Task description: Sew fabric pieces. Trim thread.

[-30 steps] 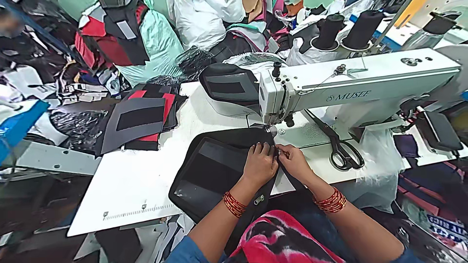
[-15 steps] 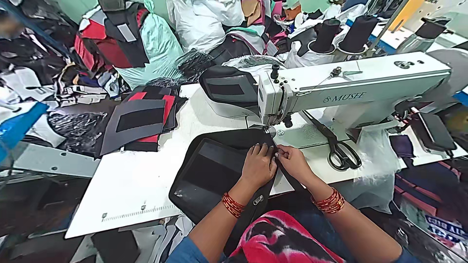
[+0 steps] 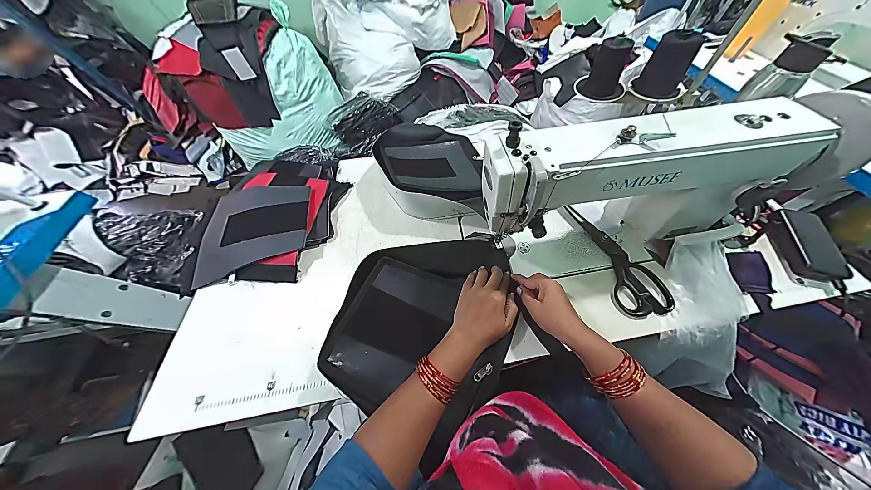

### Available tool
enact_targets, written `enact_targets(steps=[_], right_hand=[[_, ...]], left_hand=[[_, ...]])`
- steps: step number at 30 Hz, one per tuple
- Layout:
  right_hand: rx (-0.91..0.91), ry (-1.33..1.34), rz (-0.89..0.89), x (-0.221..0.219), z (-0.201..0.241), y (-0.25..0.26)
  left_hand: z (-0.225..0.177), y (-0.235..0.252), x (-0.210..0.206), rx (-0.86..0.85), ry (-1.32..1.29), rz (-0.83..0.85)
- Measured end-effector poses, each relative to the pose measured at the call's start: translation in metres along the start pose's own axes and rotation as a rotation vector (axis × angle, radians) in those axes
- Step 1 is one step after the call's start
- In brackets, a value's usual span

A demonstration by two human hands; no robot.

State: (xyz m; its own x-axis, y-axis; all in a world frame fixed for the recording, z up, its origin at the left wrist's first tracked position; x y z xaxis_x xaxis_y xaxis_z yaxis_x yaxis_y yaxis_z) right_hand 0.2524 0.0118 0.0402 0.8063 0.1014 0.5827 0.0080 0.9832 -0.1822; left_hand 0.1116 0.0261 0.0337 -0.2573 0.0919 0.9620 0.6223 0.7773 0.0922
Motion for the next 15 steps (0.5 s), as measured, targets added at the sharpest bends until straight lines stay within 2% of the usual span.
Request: enact_targets(steps=[10, 15], right_hand=[[-0.081, -0.418, 0.145, -0.01, 0.028, -0.005], [-0.015, -0.318, 0.104, -0.005, 0.022, -0.003]], left_hand=[[0.008, -0.004, 0.006, -0.016, -0.217, -0.079], [0.009, -0.004, 0.004, -0.015, -0.258, -0.194]])
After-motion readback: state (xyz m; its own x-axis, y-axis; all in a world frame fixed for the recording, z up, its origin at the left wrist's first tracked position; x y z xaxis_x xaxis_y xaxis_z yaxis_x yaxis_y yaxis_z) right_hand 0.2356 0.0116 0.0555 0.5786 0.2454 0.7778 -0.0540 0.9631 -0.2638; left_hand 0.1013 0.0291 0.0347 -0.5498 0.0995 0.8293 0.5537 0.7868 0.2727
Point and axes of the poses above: each hand's wrist, its own y-axis towards the middle knuckle, its own x-axis out of the back of the hand, z = x × y, the point moved 3 cm from there along y, towards the middle knuckle, and after that the axes turned 4 degrees about -x, right-handed, at the moved point
